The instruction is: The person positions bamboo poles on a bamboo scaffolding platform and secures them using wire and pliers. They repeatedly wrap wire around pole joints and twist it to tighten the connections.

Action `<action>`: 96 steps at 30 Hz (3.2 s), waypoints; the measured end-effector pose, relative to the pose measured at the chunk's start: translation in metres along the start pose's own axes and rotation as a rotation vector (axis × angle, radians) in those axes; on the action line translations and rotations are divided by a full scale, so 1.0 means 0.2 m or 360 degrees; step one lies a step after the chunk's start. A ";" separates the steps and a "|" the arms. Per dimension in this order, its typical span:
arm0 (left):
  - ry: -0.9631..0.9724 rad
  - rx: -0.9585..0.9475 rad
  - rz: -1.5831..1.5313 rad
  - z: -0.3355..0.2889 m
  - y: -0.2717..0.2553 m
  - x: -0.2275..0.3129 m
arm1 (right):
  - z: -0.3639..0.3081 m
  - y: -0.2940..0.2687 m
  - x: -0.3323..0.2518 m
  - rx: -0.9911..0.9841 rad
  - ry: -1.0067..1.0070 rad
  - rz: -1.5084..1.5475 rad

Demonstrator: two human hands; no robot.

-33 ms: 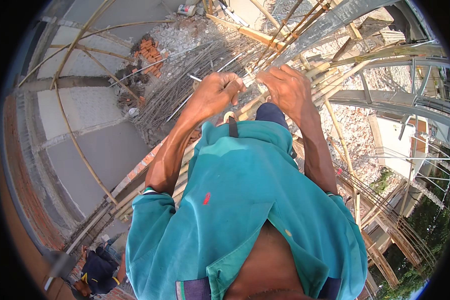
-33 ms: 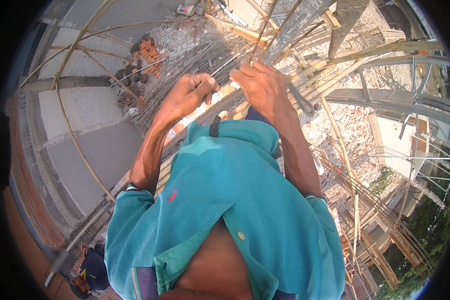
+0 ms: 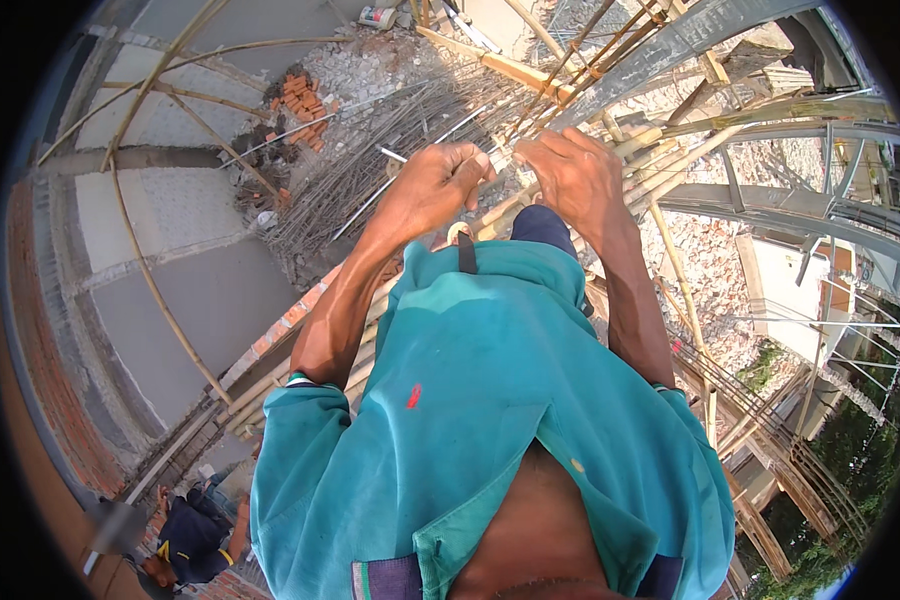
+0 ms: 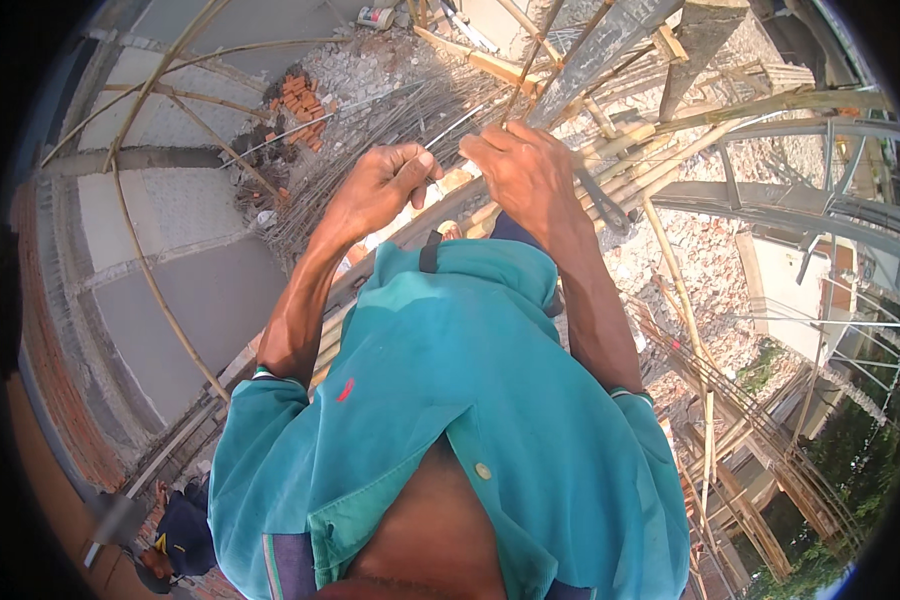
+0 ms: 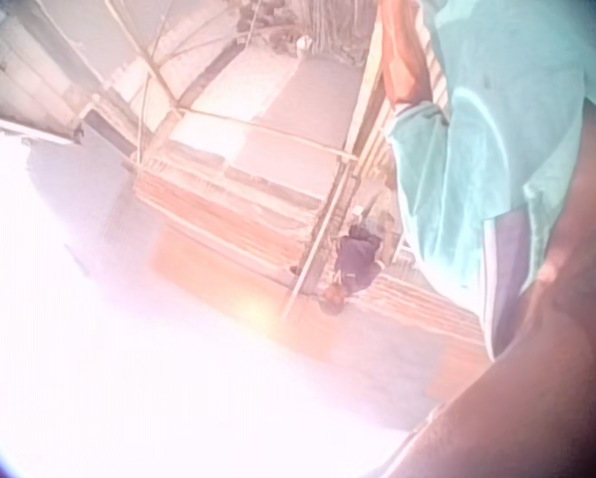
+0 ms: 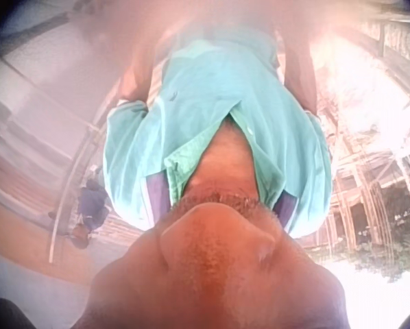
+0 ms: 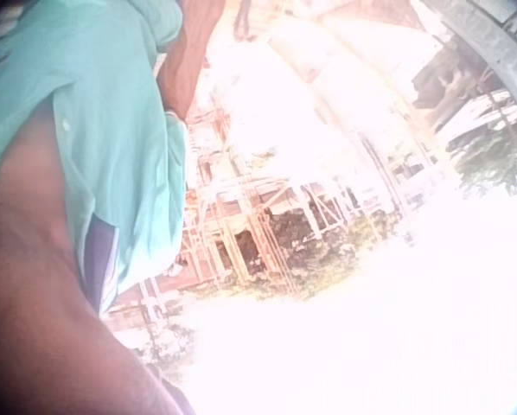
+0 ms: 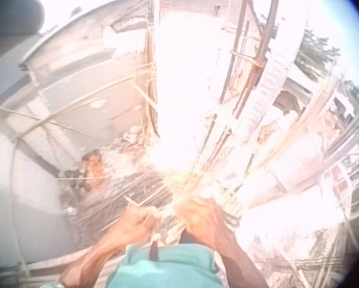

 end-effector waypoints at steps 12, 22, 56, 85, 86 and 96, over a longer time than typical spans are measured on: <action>-0.0183 0.0789 -0.1289 0.04 0.01 -0.15 | 0.24 0.53 -0.06 -0.0752 0.1645 0.2843; -0.0225 0.1267 -0.1484 0.24 -0.26 -0.47 | 0.66 1.31 -0.12 -0.0732 0.2096 0.2823; 0.0512 0.1788 -0.1534 -0.24 -0.37 -0.56 | -0.04 0.67 -0.38 -0.1454 0.0939 0.1660; 0.0746 0.1127 -0.2791 0.10 -0.56 -0.04 | -0.26 0.11 -0.30 -0.0752 0.0594 0.1559; 0.0777 0.1049 -0.2783 0.13 -0.54 0.00 | -0.27 0.08 -0.30 -0.0740 0.0569 0.1345; 0.1139 0.0753 -0.2428 0.32 -0.28 0.45 | -0.27 -0.24 -0.09 0.0132 0.0343 0.0764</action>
Point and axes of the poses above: each hand's wrist, its own z-axis towards the middle knuckle, its own y-axis out of the palm, x = y × z, the point moved 4 cm from there along z, towards the middle knuckle, and after that the axes turned 13 degrees about y, right-handed, at the moved point
